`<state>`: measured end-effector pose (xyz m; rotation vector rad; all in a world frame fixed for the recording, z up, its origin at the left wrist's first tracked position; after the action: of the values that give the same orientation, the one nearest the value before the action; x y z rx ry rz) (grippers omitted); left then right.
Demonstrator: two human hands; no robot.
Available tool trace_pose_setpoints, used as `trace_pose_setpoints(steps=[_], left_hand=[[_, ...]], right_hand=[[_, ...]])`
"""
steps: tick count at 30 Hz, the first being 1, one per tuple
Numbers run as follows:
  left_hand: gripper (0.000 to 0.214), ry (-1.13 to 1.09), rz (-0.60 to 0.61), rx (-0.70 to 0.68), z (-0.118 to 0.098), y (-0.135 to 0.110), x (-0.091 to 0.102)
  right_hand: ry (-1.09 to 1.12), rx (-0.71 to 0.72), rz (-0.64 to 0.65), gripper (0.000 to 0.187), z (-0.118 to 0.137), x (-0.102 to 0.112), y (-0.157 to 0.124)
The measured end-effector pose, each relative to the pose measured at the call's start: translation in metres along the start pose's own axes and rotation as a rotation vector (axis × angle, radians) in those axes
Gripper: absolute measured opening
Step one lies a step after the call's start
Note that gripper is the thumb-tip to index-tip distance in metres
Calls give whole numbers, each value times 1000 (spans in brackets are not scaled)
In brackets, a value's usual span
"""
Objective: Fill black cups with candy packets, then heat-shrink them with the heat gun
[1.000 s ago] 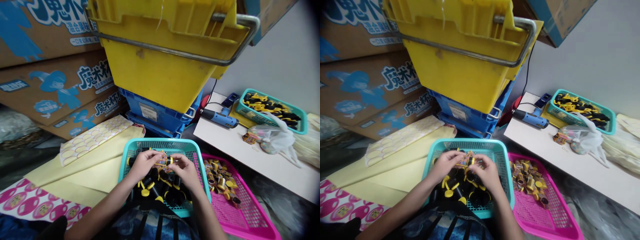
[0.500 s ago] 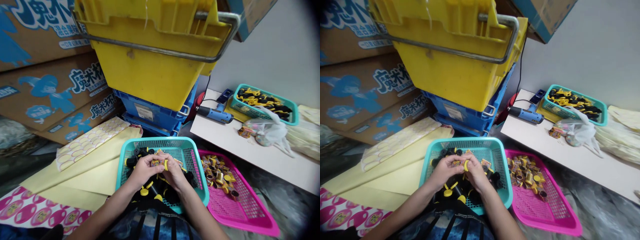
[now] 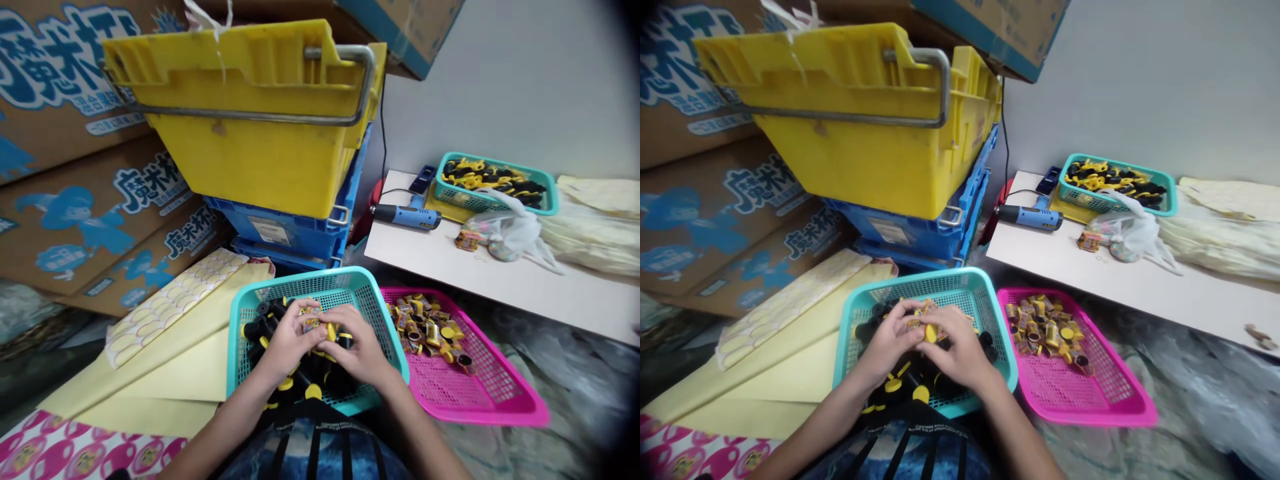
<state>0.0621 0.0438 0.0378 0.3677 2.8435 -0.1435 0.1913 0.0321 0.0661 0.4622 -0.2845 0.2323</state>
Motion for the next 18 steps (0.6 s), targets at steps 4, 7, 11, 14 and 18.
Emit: trace_pose_setpoints(steps=[4, 7, 11, 14, 18], left_hand=[[40, 652, -142, -139, -24, -9, 42], [40, 1161, -416, -297, -48, -30, 91], [94, 1206, -529, -51, -20, -55, 144], [80, 1077, -443, 92, 11, -65, 163], [66, 1086, -448, -8, 16, -68, 203]], right_hand=[[-469, -96, -535, 32, -4, 87, -31], [-837, -446, -651, 54, -39, 131, -62], [-715, -705, -351, 45, -84, 105, -80], [-540, -879, -251, 51, -93, 67, -82], [-569, -886, -335, 48, -71, 49, -72]])
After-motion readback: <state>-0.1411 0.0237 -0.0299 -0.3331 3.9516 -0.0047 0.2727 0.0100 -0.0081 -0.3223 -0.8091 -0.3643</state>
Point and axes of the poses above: each hand's wrist, its own y-axis towards the middle knuckle, its own x-axis out of the back of the hand, z = x × y, the point moved 7 cm from there along y, towards the middle knuckle, and after that the axes turned 7 degrees about -x, right-handed, at the moved point
